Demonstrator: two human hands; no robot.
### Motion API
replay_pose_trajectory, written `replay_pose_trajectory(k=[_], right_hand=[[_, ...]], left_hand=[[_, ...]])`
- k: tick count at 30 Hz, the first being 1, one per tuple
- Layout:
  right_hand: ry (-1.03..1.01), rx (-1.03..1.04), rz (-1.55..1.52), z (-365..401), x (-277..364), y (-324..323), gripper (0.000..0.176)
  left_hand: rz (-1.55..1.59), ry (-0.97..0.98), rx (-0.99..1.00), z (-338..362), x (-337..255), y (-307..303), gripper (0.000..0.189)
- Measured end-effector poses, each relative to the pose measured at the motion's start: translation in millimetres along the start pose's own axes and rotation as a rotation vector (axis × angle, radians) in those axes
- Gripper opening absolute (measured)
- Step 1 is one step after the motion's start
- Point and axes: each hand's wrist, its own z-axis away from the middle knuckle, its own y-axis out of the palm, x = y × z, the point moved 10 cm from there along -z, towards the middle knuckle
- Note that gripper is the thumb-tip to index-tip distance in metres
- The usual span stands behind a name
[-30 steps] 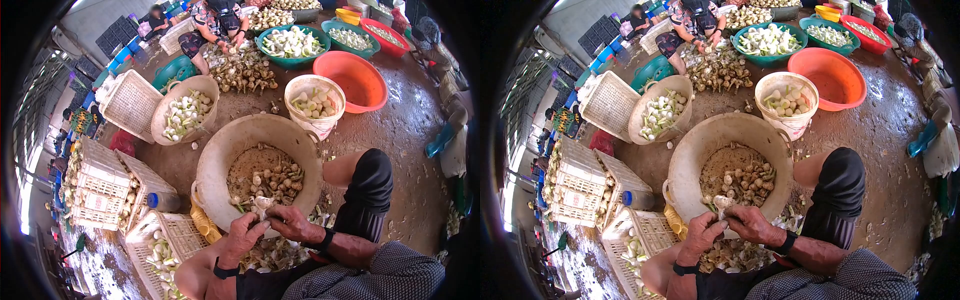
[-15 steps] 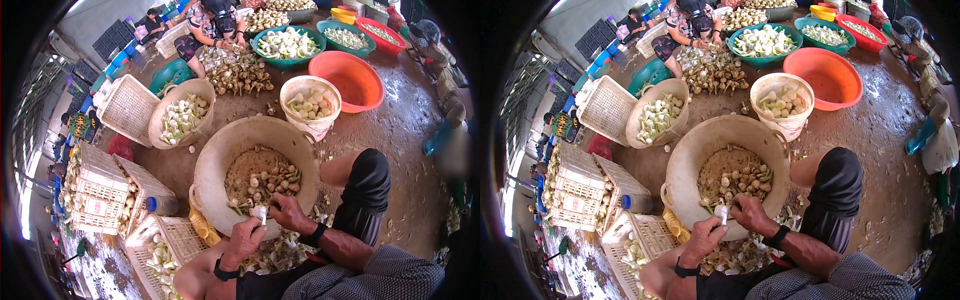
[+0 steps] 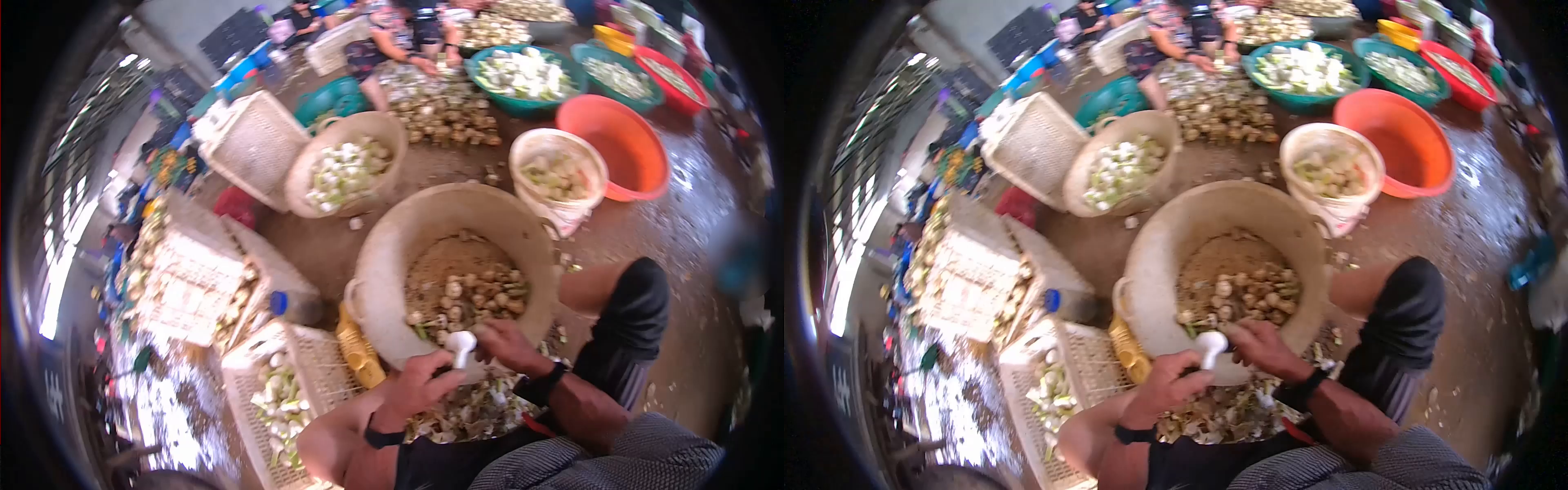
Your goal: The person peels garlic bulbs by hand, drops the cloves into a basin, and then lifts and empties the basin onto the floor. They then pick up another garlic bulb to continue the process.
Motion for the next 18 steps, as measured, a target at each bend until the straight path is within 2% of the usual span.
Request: replay_pose_trajectory(k=[1, 2, 3, 4, 5, 7, 9, 10, 13, 15, 17, 18], right_hand=[[-0.065, 0.048, -0.095, -0.8, 13.0, 6.1, 0.037], [-0.123, 0.098, -0.128, 2.0, 20.7, 12.4, 0.037], [-0.213, 0.137, -0.002, 10.2, 40.3, 19.0, 0.034], [-0.218, 0.112, 0.119, 14.2, 53.7, 25.7, 0.028], [-0.252, 0.062, 0.123, 11.3, 45.5, 22.7, 0.025], [-0.236, -0.015, -0.021, 17.3, 48.4, 23.8, 0.024], [-0.263, -0.006, 0.101, 19.5, 53.2, 24.7, 0.025], [-0.286, 0.01, 0.085, 20.0, 57.6, 26.7, 0.026], [-0.343, -0.015, -0.032, 25.9, 63.5, 35.1, 0.03], [-0.358, -0.054, -0.019, 25.2, 60.1, 37.0, 0.033], [-0.348, 0.027, -0.095, 18.6, 52.1, 39.0, 0.034], [-0.349, 0.046, -0.109, 17.6, 53.1, 42.0, 0.033]], left_hand=[[-0.023, 0.021, 0.025, -0.6, 2.9, 2.5, 0.022], [-0.052, 0.142, 0.018, -2.5, -1.6, 4.3, 0.022], [-0.092, 0.255, 0.009, -2.9, -5.2, 7.7, 0.021], [-0.085, 0.322, -0.01, -1.9, -7.1, 8.7, 0.023], [-0.081, 0.392, -0.022, -0.2, -9.3, 8.8, 0.025], [-0.05, 0.259, 0.013, -3.3, 2.5, 9.8, 0.028], [0.197, 0.101, -0.02, -3.5, 19.4, 7.2, 0.03], [0.279, 0.213, -0.066, -1.7, 9.4, 2.7, 0.03], [0.547, 0.031, 0.021, -4.7, 40.8, 15.0, 0.029], [0.634, 0.03, 0.051, 0.6, 38.0, 15.0, 0.03], [0.774, 0.067, 0.071, 4.6, 35.5, 16.3, 0.029], [0.748, 0.064, 0.068, 8.6, 28.6, 14.8, 0.028]])
